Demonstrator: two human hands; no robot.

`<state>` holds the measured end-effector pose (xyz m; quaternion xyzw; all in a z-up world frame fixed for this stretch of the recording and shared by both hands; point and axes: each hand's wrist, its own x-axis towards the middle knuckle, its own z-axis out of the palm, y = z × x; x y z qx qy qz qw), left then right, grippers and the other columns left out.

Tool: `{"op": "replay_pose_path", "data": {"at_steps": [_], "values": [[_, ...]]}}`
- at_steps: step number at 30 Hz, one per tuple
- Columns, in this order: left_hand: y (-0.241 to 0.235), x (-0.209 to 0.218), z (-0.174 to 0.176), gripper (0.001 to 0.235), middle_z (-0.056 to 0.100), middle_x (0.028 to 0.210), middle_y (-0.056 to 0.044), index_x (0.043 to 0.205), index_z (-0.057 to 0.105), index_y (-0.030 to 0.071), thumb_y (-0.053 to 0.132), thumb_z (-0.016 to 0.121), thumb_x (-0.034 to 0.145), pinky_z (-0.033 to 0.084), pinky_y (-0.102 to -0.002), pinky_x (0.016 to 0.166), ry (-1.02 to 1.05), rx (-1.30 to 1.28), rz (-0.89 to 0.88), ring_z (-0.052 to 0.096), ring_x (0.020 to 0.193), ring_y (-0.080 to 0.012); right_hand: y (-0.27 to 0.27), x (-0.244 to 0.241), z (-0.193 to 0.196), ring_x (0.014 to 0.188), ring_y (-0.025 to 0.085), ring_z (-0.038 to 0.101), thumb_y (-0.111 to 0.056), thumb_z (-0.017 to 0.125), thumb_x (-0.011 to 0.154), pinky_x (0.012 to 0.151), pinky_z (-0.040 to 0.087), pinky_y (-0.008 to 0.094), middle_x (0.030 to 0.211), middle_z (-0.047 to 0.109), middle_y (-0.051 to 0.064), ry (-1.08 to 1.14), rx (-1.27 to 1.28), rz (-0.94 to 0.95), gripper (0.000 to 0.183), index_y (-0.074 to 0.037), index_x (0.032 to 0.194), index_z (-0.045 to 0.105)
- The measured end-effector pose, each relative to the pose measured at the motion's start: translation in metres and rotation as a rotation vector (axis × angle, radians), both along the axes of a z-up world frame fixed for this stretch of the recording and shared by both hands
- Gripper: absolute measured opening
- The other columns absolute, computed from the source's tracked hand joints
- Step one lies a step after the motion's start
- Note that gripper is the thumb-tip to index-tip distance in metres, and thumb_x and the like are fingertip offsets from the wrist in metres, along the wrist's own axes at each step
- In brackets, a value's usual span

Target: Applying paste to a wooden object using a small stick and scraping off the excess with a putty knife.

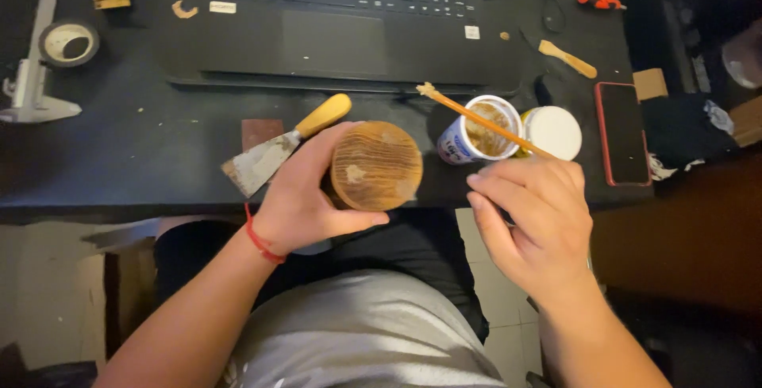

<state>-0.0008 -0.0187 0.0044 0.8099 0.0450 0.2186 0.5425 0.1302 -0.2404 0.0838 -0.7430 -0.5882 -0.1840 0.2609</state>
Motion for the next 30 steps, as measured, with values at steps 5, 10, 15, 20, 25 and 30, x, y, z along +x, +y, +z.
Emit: {"op": "replay_pose_path", "data": {"at_steps": [5,10,15,20,25,30], "values": [[0.001,-0.023,-0.010,0.094,0.058,0.135,-0.012,0.135,0.048,0.004,0.033,0.093,0.058,0.044,-0.039,0.113,-0.180,-0.010,0.069,0.058,0.126,-0.0262,0.010,-0.016,-0.007,0.067,0.029,0.063,0.009,0.063,0.087,0.067,0.050,0.036,0.078,0.067,0.018,0.113,0.142,0.104,0.005,0.005,0.086,0.067],[0.013,-0.096,-0.017,0.114,0.048,0.147,-0.022,0.144,0.035,-0.002,0.061,0.080,0.060,0.039,-0.051,0.126,-0.360,-0.346,-0.015,0.051,0.140,-0.0347,0.035,-0.027,-0.023,0.066,0.027,0.064,-0.005,0.062,0.090,0.064,0.051,0.035,0.079,0.069,0.014,0.166,0.050,0.194,0.009,0.000,0.089,0.069],[0.012,-0.165,-0.032,0.107,0.059,0.128,-0.021,0.134,0.044,0.002,0.069,0.077,0.057,0.052,-0.044,0.111,-0.377,-0.294,0.258,0.063,0.120,-0.0299,0.108,-0.042,-0.051,0.097,0.036,0.061,-0.008,0.054,0.095,0.071,0.045,0.047,0.117,0.064,0.011,0.152,-0.346,0.336,0.028,-0.006,0.121,0.064],[0.003,-0.217,-0.057,0.111,0.058,0.131,-0.018,0.138,0.040,-0.002,0.048,0.087,0.050,0.051,-0.042,0.107,-0.237,-0.469,0.374,0.061,0.120,-0.0272,0.170,-0.022,-0.060,0.095,0.039,0.061,-0.005,0.050,0.082,0.074,0.046,0.050,0.108,0.065,0.016,-0.036,-0.467,0.339,0.038,-0.003,0.118,0.061],[-0.005,-0.225,-0.056,0.108,0.054,0.138,-0.016,0.141,0.035,0.001,0.040,0.092,0.058,0.042,-0.044,0.113,-0.158,-0.653,0.356,0.055,0.127,-0.0264,0.173,-0.018,-0.056,0.077,0.040,0.058,-0.004,0.054,0.082,0.072,0.045,0.051,0.078,0.057,0.015,-0.099,-0.579,0.429,0.009,-0.007,0.087,0.061],[-0.007,-0.212,-0.045,0.091,0.056,0.135,-0.010,0.138,0.039,0.005,0.042,0.087,0.070,0.044,-0.039,0.111,-0.217,-0.840,0.118,0.055,0.125,-0.0190,0.143,-0.018,-0.036,0.093,0.039,0.060,-0.009,0.061,0.095,0.079,0.047,0.049,0.107,0.060,0.022,0.028,-0.550,0.132,0.035,0.006,0.127,0.059]]}}
